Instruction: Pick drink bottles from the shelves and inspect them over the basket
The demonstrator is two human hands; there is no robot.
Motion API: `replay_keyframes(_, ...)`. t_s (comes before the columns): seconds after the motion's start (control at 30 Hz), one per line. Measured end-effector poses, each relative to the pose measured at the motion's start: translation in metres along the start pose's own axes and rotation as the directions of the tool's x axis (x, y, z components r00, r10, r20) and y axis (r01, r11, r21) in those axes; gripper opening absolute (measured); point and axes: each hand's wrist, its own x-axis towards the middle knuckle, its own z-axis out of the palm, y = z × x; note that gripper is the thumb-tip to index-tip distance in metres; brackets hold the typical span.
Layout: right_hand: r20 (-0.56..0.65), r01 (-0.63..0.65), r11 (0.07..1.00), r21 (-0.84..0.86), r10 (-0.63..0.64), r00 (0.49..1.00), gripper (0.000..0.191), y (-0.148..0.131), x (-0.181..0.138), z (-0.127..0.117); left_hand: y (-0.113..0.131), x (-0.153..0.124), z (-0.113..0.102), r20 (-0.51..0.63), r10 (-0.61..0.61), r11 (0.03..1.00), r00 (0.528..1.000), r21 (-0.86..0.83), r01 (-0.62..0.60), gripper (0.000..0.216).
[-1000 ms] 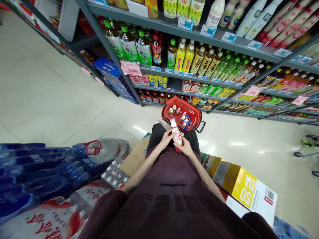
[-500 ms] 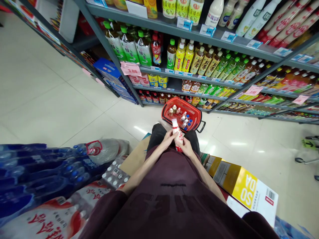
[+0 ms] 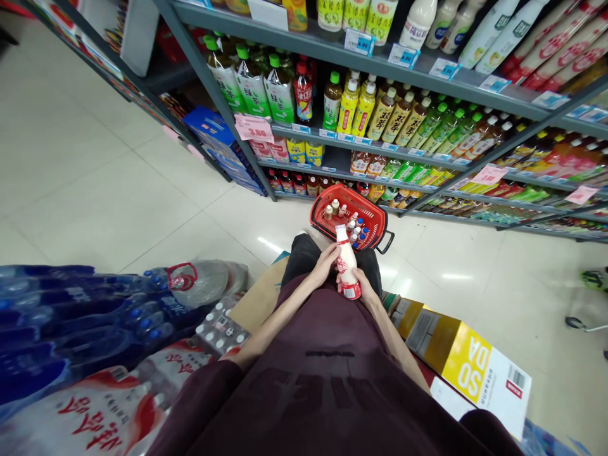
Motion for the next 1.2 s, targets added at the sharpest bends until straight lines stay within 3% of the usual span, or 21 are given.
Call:
replay_keyframes(0.17, 0.075, -0.135, 0.990, -0.039, 0.138, 0.988, 0.094, -0.009, -0.005, 0.006, 0.008, -0.005, 0.009, 0.093, -0.057, 0.976, 0.994, -0.205, 0.075, 0.052)
replay_keyframes(0.33, 0.041, -0.124, 0.987, -0.106, 0.129, 0.991, 0.104, -0.005, -0.002, 0.010, 0.017, -0.010, 0.009, 0.045, -0.046, 0.992, 0.998, -0.116, 0.051, 0.054)
replay_keyframes(0.57, -0.109, -0.083, 0.984, -0.159, 0.066, 0.992, 0.097, 0.003, -0.001, 0.008, 0.020, -0.016, 0.007, 0.180, -0.112, 0.992, 0.977, -0.043, 0.121, 0.071)
replay_keyframes(0.83, 0.012, -0.086, 0.987, -0.135, 0.089, 0.996, 0.107, -0.006, -0.001, 0.013, 0.017, -0.015, 0.005, 0.214, -0.135, 0.989, 0.967, -0.023, 0.143, 0.070)
replay_keyframes(1.0, 0.081, -0.195, 0.979, -0.059, 0.199, 0.977, 0.106, -0.012, -0.001, 0.014, 0.018, -0.015, 0.006, 0.235, -0.145, 0.988, 0.961, -0.022, 0.155, 0.072)
replay_keyframes(1.2, 0.128, -0.227, 0.965, 0.132, 0.210, 0.969, 0.089, -0.012, -0.001, 0.013, 0.018, -0.015, 0.006, 0.214, -0.158, 0.987, 0.964, -0.007, 0.163, 0.075)
